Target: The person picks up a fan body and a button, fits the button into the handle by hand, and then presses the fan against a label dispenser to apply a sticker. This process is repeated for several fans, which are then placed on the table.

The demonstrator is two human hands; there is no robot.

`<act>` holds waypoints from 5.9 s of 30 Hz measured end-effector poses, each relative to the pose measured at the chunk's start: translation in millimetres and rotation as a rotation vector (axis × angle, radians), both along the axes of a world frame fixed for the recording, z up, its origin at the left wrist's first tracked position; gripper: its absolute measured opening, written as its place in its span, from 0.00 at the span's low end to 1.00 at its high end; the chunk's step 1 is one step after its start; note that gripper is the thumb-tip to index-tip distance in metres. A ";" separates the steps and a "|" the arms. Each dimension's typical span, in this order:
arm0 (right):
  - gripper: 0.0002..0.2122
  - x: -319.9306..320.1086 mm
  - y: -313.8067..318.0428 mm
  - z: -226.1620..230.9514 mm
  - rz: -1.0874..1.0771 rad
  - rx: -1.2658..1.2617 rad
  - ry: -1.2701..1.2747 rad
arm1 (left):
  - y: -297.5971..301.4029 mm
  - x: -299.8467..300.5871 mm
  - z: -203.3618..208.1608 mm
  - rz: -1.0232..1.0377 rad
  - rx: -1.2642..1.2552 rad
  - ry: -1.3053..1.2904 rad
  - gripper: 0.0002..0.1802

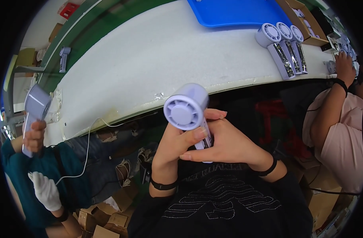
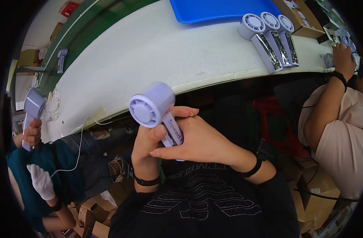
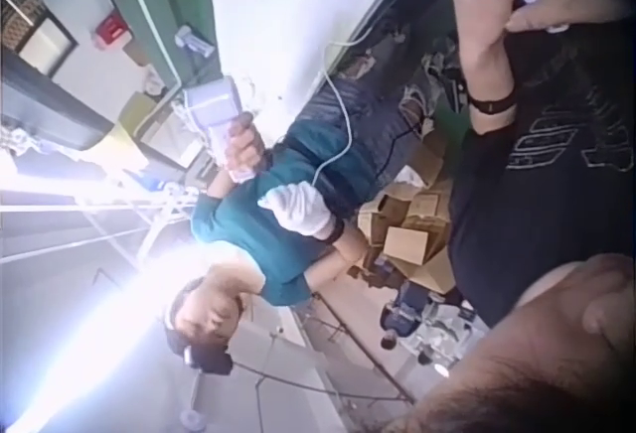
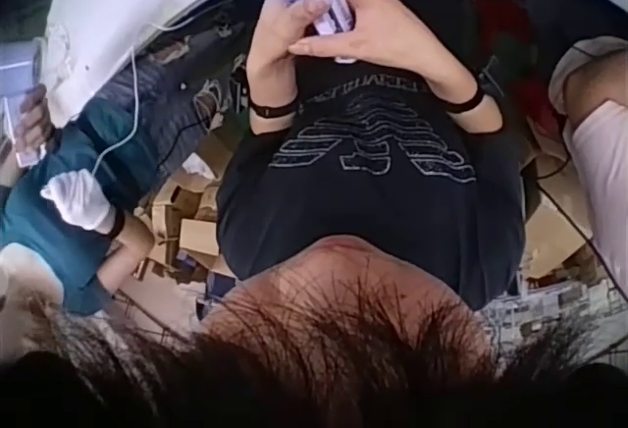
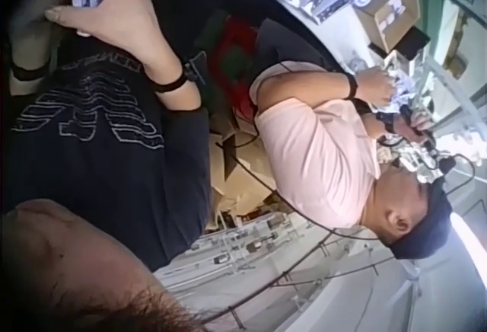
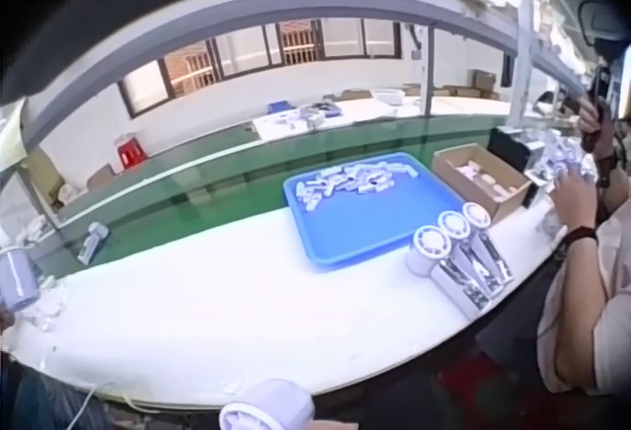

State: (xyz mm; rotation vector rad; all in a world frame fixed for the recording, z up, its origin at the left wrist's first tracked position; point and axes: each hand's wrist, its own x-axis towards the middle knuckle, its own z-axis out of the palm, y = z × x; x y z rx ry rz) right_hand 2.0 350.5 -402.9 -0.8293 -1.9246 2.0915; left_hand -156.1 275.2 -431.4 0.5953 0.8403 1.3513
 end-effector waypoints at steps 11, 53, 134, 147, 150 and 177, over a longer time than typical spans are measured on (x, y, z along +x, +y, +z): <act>0.24 1.3 -8.3 -28.9 0.010 0.026 0.078 | -5.3 0.9 -30.5 -0.101 0.068 0.019 0.37; 0.26 22.8 1.7 -33.8 0.141 0.193 -0.089 | -38.6 15.5 -75.3 -0.043 0.168 0.056 0.45; 0.09 -1.1 107.1 -23.4 -0.449 1.157 0.061 | 138.0 -62.3 9.8 0.057 0.725 1.363 0.17; 0.11 13.5 105.8 -44.0 -0.508 1.204 0.146 | 150.3 -67.3 9.3 -0.016 0.915 1.435 0.12; 0.11 13.8 108.5 -43.9 -0.484 1.218 0.161 | 150.0 -67.6 9.8 -0.029 0.929 1.438 0.12; 0.11 13.4 95.0 -22.1 -0.452 1.174 0.038 | 153.5 -68.2 -10.1 0.011 0.987 1.359 0.15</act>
